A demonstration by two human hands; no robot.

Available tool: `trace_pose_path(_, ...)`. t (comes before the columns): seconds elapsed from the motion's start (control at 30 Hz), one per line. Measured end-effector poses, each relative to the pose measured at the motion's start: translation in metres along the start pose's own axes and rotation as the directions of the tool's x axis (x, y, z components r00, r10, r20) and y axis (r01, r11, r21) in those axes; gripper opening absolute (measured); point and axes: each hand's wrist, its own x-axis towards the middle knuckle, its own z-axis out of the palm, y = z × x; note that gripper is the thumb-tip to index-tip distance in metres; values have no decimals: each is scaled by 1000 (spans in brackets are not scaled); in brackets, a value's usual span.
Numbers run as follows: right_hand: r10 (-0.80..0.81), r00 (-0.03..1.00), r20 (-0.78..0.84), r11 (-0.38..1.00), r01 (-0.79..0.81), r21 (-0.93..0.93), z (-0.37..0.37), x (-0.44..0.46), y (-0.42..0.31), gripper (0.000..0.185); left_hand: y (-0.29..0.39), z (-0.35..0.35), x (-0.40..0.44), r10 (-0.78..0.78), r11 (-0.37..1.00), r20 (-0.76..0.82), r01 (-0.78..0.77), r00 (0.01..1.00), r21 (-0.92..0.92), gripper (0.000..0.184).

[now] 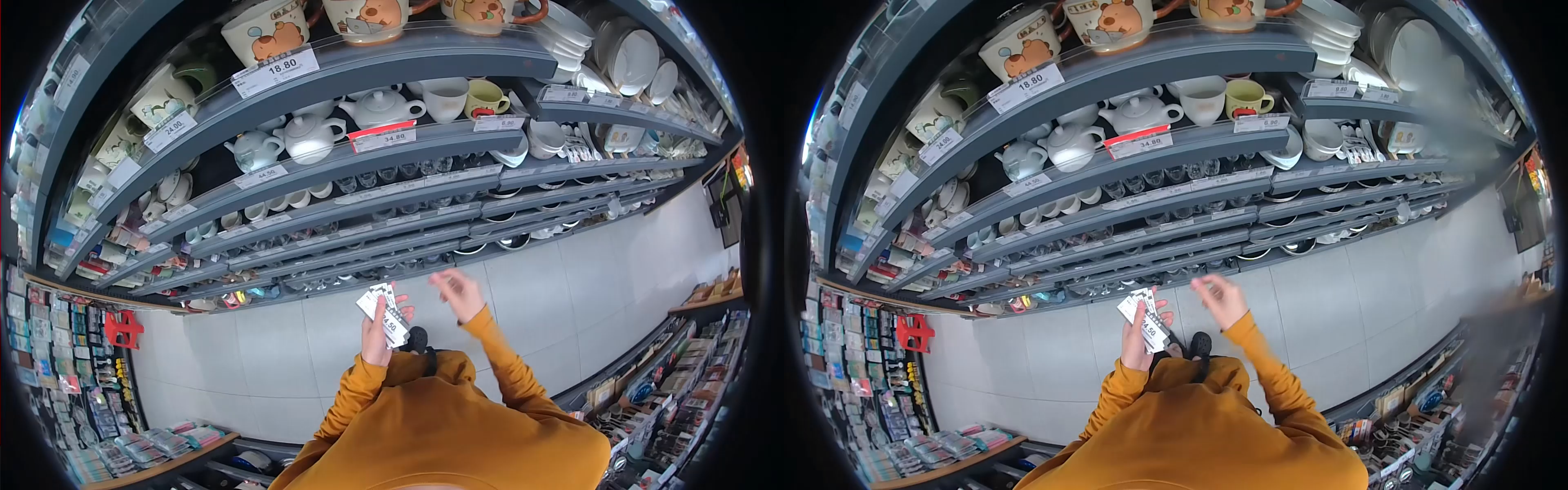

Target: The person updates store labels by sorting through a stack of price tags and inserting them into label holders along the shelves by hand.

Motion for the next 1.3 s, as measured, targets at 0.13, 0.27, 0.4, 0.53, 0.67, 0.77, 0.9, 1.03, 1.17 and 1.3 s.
trace_pose_path(0.13,-285,952,-111,928,245,-283,-25,47,-12,21,-1,-4,0,-33,999,23,32,999,38,51)
trace_pose_path(0.27,-436,884,-165,828,323,-458,-48,105,-32,30,-9,-20,15,-219,976,86,216,972,38,52)
trace_pose_path(0.4,-468,869,-161,698,252,-671,-63,152,-48,31,0,-5,22,-280,956,193,291,940,-28,50)
trace_pose_path(0.53,-384,921,-65,482,140,-865,-76,192,-32,25,4,4,33,-283,945,264,316,922,-90,50)
trace_pose_path(0.67,-333,942,32,461,193,-866,-85,205,-34,17,11,1,50,-280,946,305,316,910,-77,50)
trace_pose_path(0.77,-307,949,73,447,211,-869,-90,204,-50,19,21,7,64,-282,953,280,301,918,-27,49)
trace_pose_path(0.9,-498,867,-39,598,310,-739,-77,164,-68,12,25,12,89,-197,980,235,196,952,28,48)
trace_pose_path(1.03,-237,942,-239,971,222,-86,-52,111,-13,8,26,31,111,-124,989,138,112,983,95,49)
trace_pose_path(1.17,113,994,1,967,-111,230,-3,50,10,10,8,47,127,-138,982,57,129,989,136,46)
trace_pose_path(1.3,99,994,43,984,-104,142,-7,42,13,19,-4,60,131,-152,963,229,92,962,253,43)
